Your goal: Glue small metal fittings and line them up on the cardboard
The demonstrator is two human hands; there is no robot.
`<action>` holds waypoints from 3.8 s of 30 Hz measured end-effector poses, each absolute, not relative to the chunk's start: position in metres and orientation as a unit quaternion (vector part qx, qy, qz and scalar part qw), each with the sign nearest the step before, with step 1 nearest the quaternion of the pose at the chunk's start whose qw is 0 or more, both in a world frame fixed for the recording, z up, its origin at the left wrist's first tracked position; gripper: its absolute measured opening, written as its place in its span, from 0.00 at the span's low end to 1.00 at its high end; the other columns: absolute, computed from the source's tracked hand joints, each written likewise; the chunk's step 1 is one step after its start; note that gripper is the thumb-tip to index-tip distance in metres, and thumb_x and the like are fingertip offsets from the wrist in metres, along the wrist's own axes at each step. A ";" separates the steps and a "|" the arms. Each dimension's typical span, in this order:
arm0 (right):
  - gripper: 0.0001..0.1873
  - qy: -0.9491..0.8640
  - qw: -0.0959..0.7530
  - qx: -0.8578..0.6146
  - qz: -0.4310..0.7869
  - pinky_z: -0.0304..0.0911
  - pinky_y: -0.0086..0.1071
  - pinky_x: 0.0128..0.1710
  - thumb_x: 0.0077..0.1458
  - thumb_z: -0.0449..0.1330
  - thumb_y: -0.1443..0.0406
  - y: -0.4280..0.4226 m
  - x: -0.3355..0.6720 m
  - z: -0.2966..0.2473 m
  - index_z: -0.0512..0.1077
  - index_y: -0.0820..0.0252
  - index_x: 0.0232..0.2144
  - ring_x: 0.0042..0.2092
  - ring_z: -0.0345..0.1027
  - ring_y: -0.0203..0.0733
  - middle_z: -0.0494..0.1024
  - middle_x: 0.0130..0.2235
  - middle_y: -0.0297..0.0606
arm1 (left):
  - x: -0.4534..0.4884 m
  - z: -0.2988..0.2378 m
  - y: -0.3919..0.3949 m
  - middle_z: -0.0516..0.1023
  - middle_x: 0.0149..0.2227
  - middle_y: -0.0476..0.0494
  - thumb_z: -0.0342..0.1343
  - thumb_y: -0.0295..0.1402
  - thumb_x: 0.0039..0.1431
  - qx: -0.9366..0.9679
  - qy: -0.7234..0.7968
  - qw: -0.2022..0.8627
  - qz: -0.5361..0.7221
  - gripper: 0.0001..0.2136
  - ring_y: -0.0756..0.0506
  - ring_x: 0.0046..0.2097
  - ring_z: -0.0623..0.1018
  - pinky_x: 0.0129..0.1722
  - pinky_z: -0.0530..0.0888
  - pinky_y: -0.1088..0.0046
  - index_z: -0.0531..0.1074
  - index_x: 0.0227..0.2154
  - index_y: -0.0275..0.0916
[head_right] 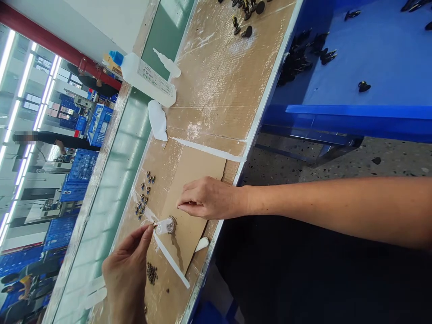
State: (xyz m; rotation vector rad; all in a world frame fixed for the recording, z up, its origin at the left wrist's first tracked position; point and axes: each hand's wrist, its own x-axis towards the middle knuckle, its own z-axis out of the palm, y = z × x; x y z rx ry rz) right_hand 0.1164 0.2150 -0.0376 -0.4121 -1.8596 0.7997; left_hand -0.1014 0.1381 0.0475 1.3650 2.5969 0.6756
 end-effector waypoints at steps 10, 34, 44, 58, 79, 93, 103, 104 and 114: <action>0.10 -0.771 0.514 -0.170 0.336 0.60 0.25 0.32 0.60 0.53 0.70 0.215 0.117 -0.037 0.74 0.68 0.34 0.31 0.65 0.33 0.73 0.28 0.40 | -0.094 0.052 0.144 0.80 0.30 0.49 0.60 0.50 0.40 0.484 0.853 0.065 0.186 0.16 0.43 0.37 0.77 0.41 0.69 0.66 0.78 0.28 0.44; 0.10 -0.766 0.518 -0.170 0.342 0.60 0.26 0.32 0.60 0.53 0.70 0.215 0.117 -0.036 0.74 0.68 0.34 0.31 0.66 0.34 0.74 0.28 0.40 | -0.090 0.059 0.137 0.80 0.29 0.48 0.62 0.50 0.38 0.450 0.861 0.108 0.210 0.18 0.44 0.33 0.76 0.34 0.71 0.69 0.78 0.28 0.42; 0.10 -0.752 0.520 -0.167 0.369 0.61 0.27 0.33 0.60 0.52 0.69 0.214 0.118 -0.039 0.74 0.67 0.35 0.31 0.67 0.33 0.75 0.30 0.40 | -0.099 0.044 0.063 0.77 0.21 0.51 0.71 0.41 0.21 0.208 0.823 0.108 0.517 0.19 0.53 0.26 0.74 0.28 0.72 0.80 0.76 0.21 0.38; 0.10 -0.762 0.477 -0.205 0.387 0.61 0.29 0.33 0.60 0.54 0.66 0.211 0.120 -0.037 0.75 0.63 0.35 0.32 0.68 0.34 0.76 0.31 0.38 | -0.097 -0.012 0.001 0.79 0.31 0.49 0.65 0.41 0.42 0.109 0.895 -0.007 0.432 0.15 0.48 0.36 0.77 0.36 0.73 0.78 0.77 0.32 0.38; 0.08 -0.760 0.472 -0.212 0.393 0.61 0.31 0.31 0.58 0.55 0.67 0.211 0.122 -0.034 0.74 0.62 0.33 0.31 0.67 0.35 0.76 0.30 0.38 | -0.100 -0.002 0.012 0.79 0.28 0.51 0.62 0.46 0.43 0.123 0.951 -0.017 0.283 0.15 0.49 0.34 0.76 0.36 0.72 0.76 0.77 0.30 0.42; 0.08 -0.768 0.462 -0.216 0.388 0.63 0.31 0.34 0.59 0.53 0.68 0.211 0.122 -0.034 0.73 0.61 0.32 0.32 0.68 0.35 0.76 0.31 0.38 | -0.099 0.000 0.014 0.79 0.30 0.50 0.63 0.45 0.41 0.129 0.949 -0.020 0.286 0.16 0.47 0.37 0.77 0.38 0.73 0.76 0.77 0.31 0.41; 0.09 -0.767 0.458 -0.221 0.392 0.63 0.31 0.34 0.59 0.53 0.67 0.211 0.122 -0.035 0.72 0.59 0.31 0.33 0.68 0.35 0.76 0.31 0.37 | -0.096 0.001 0.018 0.78 0.27 0.50 0.63 0.44 0.41 0.127 0.950 -0.022 0.283 0.14 0.47 0.35 0.77 0.35 0.73 0.76 0.77 0.29 0.41; 0.08 -0.766 0.460 -0.221 0.391 0.63 0.31 0.34 0.59 0.53 0.67 0.211 0.122 -0.035 0.72 0.59 0.31 0.33 0.68 0.35 0.76 0.31 0.37 | -0.096 0.001 0.017 0.78 0.27 0.50 0.63 0.44 0.41 0.133 0.950 -0.022 0.281 0.14 0.47 0.35 0.77 0.35 0.73 0.75 0.77 0.30 0.41; 0.09 -0.768 0.463 -0.217 0.385 0.62 0.30 0.34 0.59 0.53 0.67 0.211 0.122 -0.034 0.73 0.60 0.30 0.32 0.68 0.35 0.76 0.31 0.37 | -0.108 0.005 0.016 0.79 0.29 0.51 0.62 0.46 0.41 0.165 0.962 0.009 0.218 0.14 0.44 0.38 0.77 0.41 0.71 0.70 0.77 0.29 0.43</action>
